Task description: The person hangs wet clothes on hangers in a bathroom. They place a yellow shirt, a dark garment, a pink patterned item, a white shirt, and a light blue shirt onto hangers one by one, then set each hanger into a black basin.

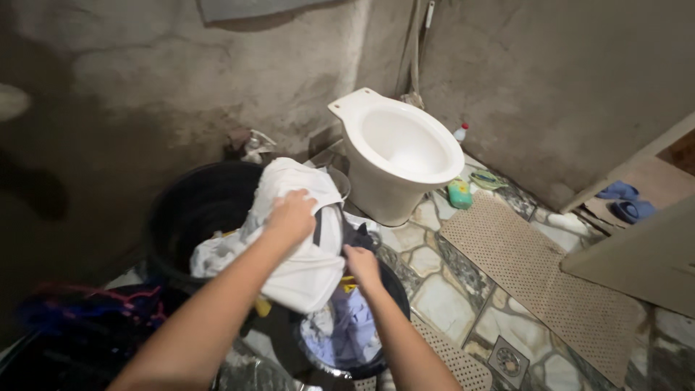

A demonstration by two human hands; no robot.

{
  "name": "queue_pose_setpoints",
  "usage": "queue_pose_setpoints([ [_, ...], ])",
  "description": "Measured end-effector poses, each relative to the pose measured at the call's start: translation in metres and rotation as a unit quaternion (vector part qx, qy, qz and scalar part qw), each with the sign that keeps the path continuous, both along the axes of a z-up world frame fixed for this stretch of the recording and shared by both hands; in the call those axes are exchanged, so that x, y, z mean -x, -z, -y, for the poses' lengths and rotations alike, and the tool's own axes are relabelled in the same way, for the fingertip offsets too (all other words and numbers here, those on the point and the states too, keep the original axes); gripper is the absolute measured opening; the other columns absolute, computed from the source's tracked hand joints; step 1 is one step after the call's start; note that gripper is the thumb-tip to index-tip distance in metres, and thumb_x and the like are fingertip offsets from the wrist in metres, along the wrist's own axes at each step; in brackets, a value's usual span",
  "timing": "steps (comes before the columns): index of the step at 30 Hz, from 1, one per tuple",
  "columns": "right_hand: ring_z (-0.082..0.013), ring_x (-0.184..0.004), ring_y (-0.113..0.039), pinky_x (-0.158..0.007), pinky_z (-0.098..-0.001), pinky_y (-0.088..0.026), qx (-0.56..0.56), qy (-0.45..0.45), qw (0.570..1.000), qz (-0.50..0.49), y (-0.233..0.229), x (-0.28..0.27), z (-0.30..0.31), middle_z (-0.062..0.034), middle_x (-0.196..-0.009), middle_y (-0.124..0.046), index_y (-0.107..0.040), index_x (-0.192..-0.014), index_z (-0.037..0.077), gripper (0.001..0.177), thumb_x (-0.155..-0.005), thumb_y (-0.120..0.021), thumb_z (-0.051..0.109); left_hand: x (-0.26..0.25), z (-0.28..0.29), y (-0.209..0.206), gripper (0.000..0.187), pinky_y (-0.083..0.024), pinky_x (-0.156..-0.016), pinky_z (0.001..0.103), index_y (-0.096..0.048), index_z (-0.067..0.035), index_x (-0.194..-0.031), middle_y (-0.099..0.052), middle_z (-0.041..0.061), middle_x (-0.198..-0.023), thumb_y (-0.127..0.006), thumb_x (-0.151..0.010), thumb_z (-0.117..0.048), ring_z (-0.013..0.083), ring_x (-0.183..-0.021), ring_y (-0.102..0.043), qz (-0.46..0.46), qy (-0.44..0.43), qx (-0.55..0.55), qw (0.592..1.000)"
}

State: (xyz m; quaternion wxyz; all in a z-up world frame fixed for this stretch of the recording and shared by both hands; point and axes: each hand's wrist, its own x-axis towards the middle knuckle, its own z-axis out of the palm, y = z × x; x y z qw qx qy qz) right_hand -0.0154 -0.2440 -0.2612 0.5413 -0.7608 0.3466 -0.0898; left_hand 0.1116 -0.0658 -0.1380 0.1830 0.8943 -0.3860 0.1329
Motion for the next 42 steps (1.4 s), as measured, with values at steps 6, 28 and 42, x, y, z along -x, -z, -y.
queue_pose_setpoints([
  [6,-0.0264,-0.063,-0.063,-0.061,-0.0418,-0.05,0.044,0.068,0.995,0.065,0.059,-0.029,0.127,-0.0145,-0.07,-0.068,-0.076,-0.088,0.006,0.035,-0.096,-0.059,0.036,-0.018,0.086,0.043,0.021,-0.044,-0.102,0.05,-0.075,-0.014,-0.101,-0.065,0.006,-0.116,-0.06,-0.088,-0.018,0.0259,-0.12,-0.058,-0.015,0.062,-0.135,0.989],
  [28,-0.0319,-0.084,-0.072,-0.08,-0.0431,-0.058,0.348,-0.376,0.855,-0.085,0.097,-0.124,0.171,-0.0179,-0.093,-0.075,-0.078,-0.095,0.007,0.018,-0.081,-0.069,0.015,-0.044,0.138,0.091,0.025,-0.035,-0.114,0.049,-0.073,-0.009,-0.107,-0.066,0.012,-0.117,-0.067,-0.086,-0.023,0.0315,-0.121,-0.058,-0.107,0.116,-0.093,0.983],
  [42,-0.0092,-0.077,-0.061,-0.072,-0.0293,-0.06,-0.021,-0.213,0.899,0.382,-0.419,0.043,0.096,-0.0001,-0.089,-0.061,-0.064,-0.1,0.006,0.019,-0.093,-0.047,0.002,0.046,0.156,-0.001,0.083,-0.049,-0.103,0.044,-0.041,0.0,-0.147,-0.062,0.022,-0.132,-0.079,-0.078,-0.025,0.0391,-0.123,-0.062,-0.265,0.09,0.385,0.879],
])
